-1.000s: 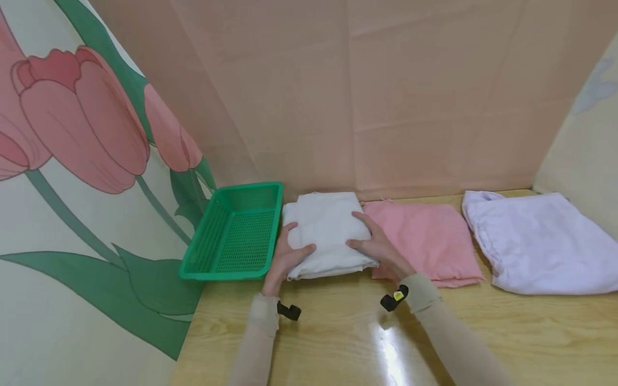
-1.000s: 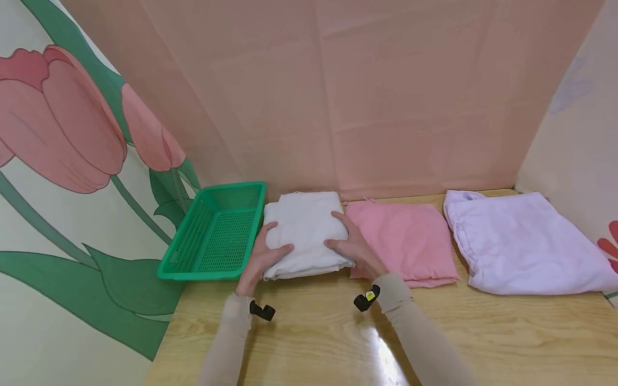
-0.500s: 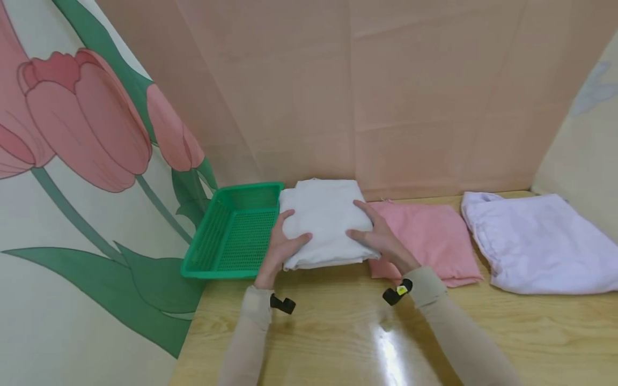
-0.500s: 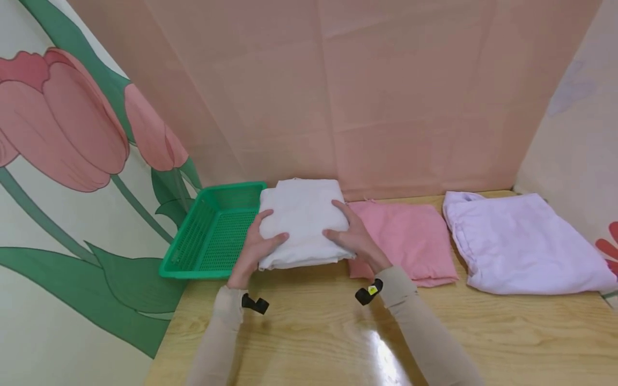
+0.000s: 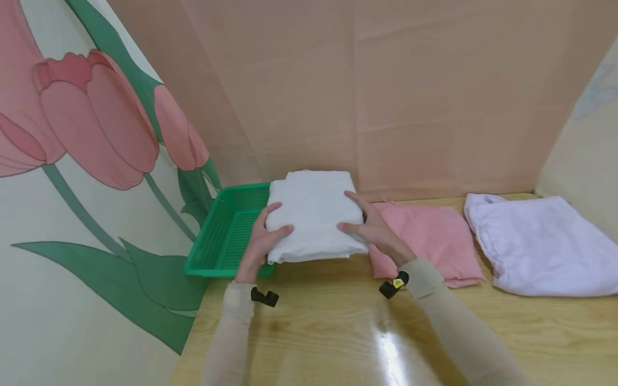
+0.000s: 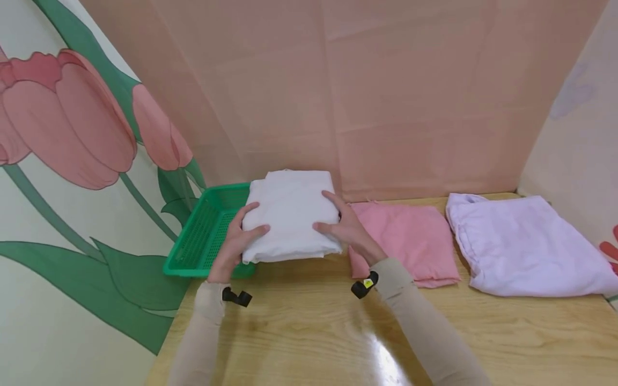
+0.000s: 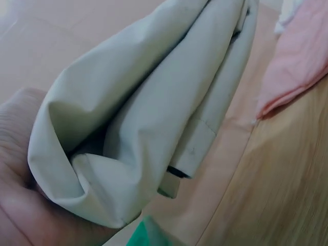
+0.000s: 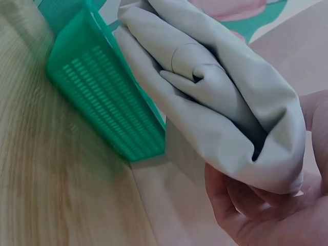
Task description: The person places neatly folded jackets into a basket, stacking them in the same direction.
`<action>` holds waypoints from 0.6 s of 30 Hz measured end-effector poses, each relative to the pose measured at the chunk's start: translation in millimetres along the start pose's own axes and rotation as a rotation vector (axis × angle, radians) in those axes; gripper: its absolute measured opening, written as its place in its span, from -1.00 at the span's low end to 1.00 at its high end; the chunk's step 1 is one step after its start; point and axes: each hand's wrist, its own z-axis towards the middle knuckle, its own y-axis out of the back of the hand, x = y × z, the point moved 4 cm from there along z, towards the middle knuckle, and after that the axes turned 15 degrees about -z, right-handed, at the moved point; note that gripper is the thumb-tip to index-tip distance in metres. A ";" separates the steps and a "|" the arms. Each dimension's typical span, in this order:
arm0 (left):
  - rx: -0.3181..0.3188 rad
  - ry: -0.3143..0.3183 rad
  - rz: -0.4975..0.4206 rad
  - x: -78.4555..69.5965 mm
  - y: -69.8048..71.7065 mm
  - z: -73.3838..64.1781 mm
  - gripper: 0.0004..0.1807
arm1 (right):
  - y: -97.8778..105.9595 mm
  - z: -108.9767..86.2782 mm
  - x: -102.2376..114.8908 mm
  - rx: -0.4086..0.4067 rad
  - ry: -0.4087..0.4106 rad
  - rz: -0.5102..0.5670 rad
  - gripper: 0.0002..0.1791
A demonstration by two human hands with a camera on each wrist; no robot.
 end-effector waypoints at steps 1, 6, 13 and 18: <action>0.001 -0.004 0.000 -1.1 3.6 0.1 -0.22 | -0.8 1.4 3.4 0.003 0.010 -0.001 0.03; 0.000 -0.027 -0.013 -4.1 19.9 1.1 -0.24 | -7.1 6.8 16.3 0.028 0.030 0.001 0.03; 0.021 -0.054 -0.048 -14.6 36.7 4.1 -0.22 | -15.4 15.5 30.9 0.040 0.022 0.000 0.03; 0.017 -0.046 -0.050 -23.4 48.9 6.8 -0.23 | -20.1 23.2 41.0 0.035 0.038 0.011 0.03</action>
